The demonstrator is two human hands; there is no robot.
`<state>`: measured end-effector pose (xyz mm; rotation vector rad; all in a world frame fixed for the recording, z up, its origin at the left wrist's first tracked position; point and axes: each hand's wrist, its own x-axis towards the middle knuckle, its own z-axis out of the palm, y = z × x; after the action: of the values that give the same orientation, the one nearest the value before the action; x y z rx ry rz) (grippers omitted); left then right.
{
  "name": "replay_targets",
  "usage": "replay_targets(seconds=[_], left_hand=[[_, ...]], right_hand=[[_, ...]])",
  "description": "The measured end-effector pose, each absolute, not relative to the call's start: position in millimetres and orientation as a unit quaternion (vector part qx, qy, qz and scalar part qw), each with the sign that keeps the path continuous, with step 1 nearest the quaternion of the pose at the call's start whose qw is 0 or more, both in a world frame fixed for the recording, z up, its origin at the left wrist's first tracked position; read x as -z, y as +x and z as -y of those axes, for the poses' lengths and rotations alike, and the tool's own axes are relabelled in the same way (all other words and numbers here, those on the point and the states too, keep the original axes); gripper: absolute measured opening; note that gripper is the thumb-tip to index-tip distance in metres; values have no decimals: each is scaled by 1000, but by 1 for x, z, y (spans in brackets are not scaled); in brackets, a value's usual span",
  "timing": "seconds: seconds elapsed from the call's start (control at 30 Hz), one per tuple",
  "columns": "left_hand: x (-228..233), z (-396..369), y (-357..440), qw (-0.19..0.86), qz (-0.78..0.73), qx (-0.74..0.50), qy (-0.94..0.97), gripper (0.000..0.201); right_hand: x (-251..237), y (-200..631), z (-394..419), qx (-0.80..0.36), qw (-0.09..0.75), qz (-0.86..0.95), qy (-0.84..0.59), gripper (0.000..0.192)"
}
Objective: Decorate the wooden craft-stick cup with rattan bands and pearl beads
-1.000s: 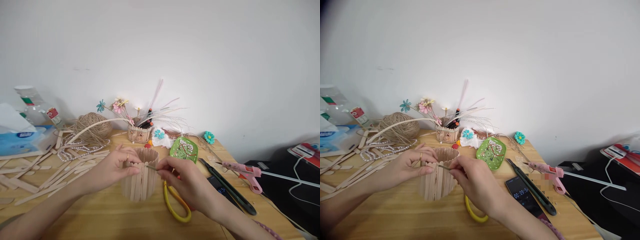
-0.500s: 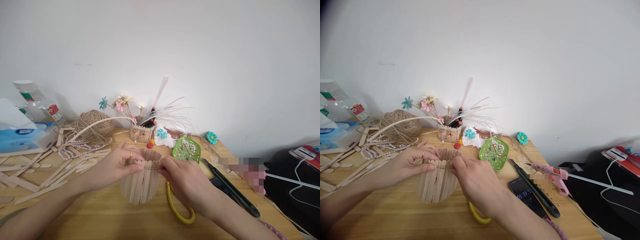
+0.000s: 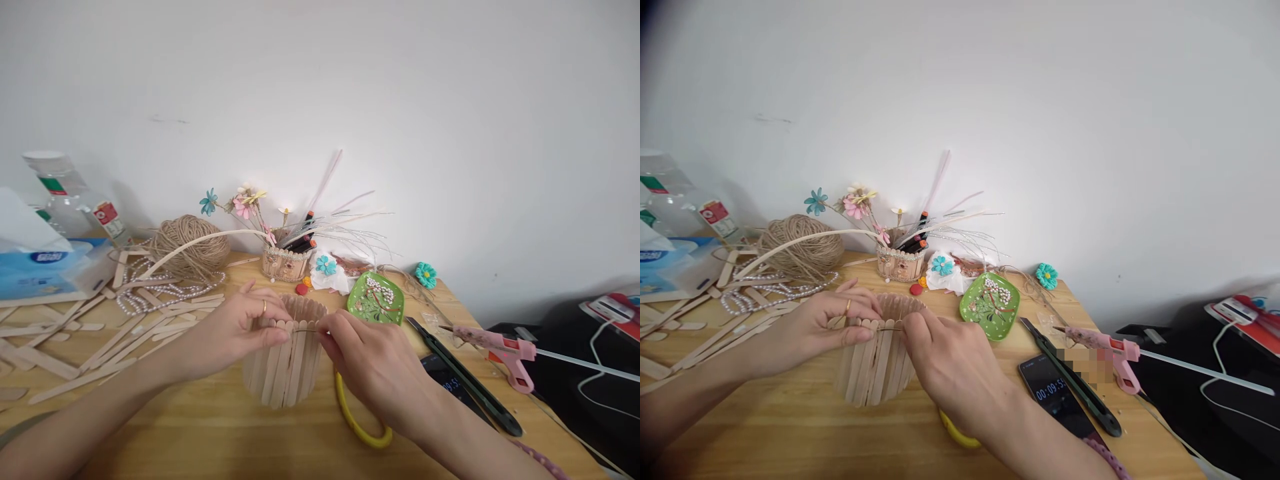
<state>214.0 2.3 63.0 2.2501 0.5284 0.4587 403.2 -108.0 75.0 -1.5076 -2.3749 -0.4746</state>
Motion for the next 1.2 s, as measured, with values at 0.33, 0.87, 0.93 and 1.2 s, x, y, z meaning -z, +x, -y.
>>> replay_targets(seconds=[0.33, 0.87, 0.93, 1.2], left_hand=[[-61, -1, 213, 386, -195, -185, 882, 23], [-60, 8, 216, 394, -240, -187, 867, 18], [-61, 10, 217, 396, -246, -188, 864, 19], [-59, 14, 216, 406, -243, -215, 854, 20]], right_hand=[[-77, 398, 106, 61, 222, 788, -571, 18], [-79, 398, 107, -25, 243, 765, -596, 13], [-80, 397, 108, -43, 244, 759, -602, 12], [-91, 392, 107, -154, 224, 708, -651, 12]])
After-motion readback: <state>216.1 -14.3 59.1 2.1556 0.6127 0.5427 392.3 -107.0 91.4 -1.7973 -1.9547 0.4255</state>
